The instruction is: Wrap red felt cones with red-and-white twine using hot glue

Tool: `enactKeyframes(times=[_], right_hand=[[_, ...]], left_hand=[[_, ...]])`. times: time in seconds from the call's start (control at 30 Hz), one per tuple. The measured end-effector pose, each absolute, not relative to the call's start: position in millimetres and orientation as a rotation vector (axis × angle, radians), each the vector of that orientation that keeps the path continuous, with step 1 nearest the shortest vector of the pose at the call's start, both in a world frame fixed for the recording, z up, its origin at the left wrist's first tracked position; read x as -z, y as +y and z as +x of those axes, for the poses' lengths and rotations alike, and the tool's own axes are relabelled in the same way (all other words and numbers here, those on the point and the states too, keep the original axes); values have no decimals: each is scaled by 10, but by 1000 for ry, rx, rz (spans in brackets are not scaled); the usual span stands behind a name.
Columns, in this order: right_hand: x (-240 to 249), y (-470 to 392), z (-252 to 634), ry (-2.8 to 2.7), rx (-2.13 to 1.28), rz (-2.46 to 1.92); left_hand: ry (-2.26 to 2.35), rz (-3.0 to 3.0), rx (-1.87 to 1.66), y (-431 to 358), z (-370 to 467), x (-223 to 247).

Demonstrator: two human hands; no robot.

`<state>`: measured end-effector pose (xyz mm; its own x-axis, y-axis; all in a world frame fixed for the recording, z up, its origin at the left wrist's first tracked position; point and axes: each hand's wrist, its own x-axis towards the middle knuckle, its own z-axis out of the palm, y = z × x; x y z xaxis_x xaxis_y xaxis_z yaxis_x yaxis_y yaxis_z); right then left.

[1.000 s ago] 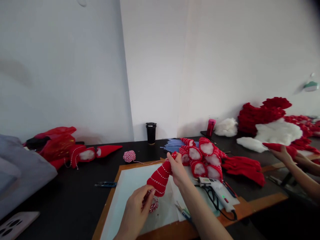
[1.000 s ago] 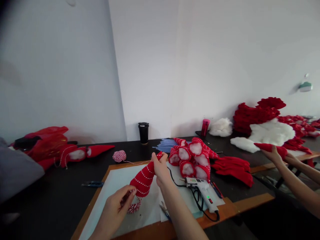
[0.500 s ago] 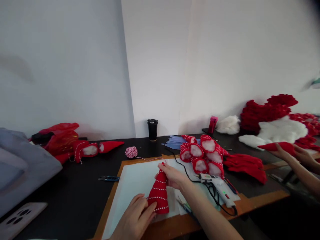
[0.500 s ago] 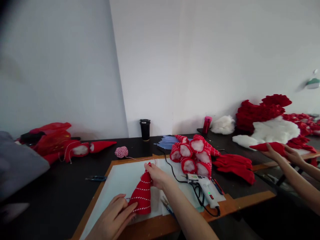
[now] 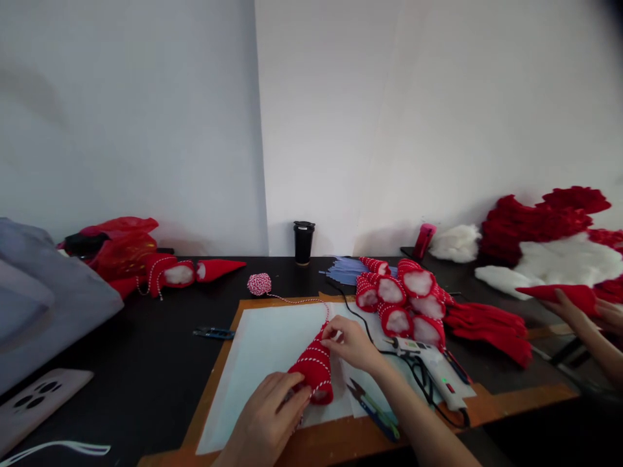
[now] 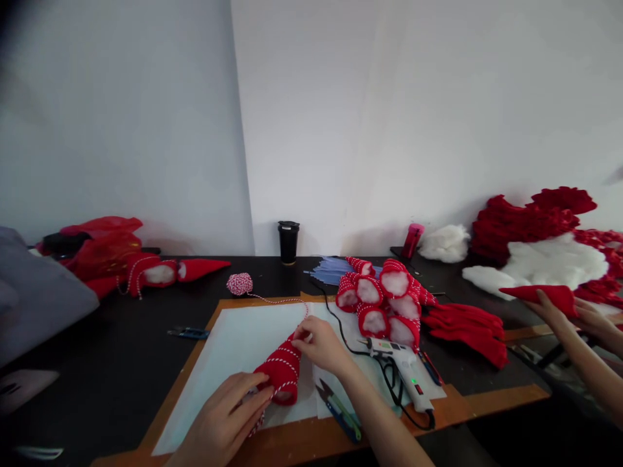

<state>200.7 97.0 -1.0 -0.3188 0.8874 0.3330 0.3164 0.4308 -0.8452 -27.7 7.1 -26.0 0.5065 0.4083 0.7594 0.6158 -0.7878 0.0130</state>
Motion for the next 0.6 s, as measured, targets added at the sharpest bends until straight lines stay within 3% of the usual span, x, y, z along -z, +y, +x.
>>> enactKeyframes(times=[0.6], right_hand=[[-54, 941, 1984, -1970, -771, -1004]], left_hand=[[-901, -2627, 1263, 74, -270, 196]])
